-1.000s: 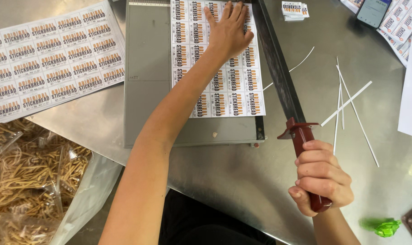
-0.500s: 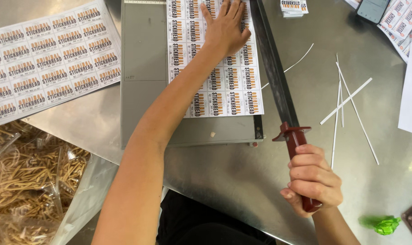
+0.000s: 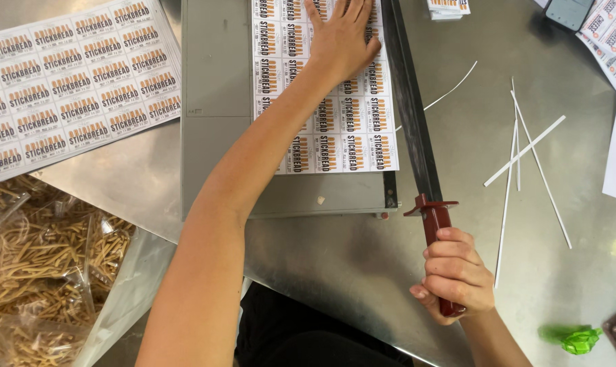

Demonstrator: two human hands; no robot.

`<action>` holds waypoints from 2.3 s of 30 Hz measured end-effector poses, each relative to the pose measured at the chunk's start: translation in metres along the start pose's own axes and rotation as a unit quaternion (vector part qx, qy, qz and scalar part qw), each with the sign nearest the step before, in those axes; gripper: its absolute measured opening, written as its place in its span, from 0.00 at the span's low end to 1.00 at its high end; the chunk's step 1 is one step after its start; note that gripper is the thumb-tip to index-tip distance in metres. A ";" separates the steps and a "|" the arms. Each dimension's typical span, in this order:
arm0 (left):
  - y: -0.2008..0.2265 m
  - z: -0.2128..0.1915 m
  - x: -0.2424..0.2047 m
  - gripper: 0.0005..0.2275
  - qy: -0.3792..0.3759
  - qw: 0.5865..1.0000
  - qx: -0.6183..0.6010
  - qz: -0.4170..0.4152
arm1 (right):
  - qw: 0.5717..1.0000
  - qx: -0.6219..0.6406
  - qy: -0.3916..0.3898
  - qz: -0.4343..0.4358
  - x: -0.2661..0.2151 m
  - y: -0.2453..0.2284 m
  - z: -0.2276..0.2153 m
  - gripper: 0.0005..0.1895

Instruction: The person uses a paper trimmer to cut sheets of printed stickers into smaller individual pieces. They repeatedly align the sticker sheets on the trimmer's guide and pull down the cutting arm to separate the stickers.

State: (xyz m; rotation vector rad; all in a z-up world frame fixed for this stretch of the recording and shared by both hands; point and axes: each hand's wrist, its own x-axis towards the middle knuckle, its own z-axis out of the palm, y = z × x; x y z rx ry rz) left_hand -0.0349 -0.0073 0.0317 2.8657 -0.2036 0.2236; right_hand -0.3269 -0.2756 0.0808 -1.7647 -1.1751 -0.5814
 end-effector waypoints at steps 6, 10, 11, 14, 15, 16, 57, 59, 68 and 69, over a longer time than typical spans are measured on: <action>0.000 0.002 0.000 0.32 0.005 1.000 -0.002 -0.003 | 1.000 0.007 0.001 -0.025 -0.012 0.009 0.008 0.10; 0.001 0.000 0.002 0.31 0.000 1.000 -0.001 -0.003 | 1.000 -0.006 -0.012 -0.012 -0.017 0.007 0.008 0.11; 0.000 -0.001 0.003 0.31 0.004 1.000 0.000 -0.002 | 1.000 -0.006 -0.012 -0.014 -0.018 0.009 0.008 0.12; 0.000 0.004 0.000 0.32 0.011 1.000 -0.008 0.000 | 0.999 -0.001 -0.024 -0.026 -0.027 0.014 0.010 0.11; 0.000 0.006 -0.001 0.33 0.017 1.000 -0.011 0.001 | 0.999 0.002 -0.030 -0.032 -0.030 0.015 0.012 0.11; -0.002 0.004 0.002 0.34 0.028 1.000 -0.011 0.000 | 0.999 -0.003 -0.034 -0.034 -0.031 0.018 0.011 0.12; -0.018 -0.031 -0.094 0.37 -0.112 0.988 -0.005 0.109 | 0.981 0.046 0.187 -0.018 0.102 0.000 -0.021 0.26; -0.020 -0.011 -0.082 0.34 -0.039 0.996 0.000 0.081 | 0.982 0.055 0.182 -0.009 0.101 -0.002 -0.021 0.25; 0.001 0.000 -0.027 0.28 0.017 0.999 0.003 0.045 | 0.979 0.043 0.198 -0.005 0.103 -0.007 -0.016 0.24; 0.001 0.000 -0.020 0.28 0.027 0.999 0.002 0.041 | 0.979 0.044 0.200 -0.003 0.103 -0.008 -0.015 0.24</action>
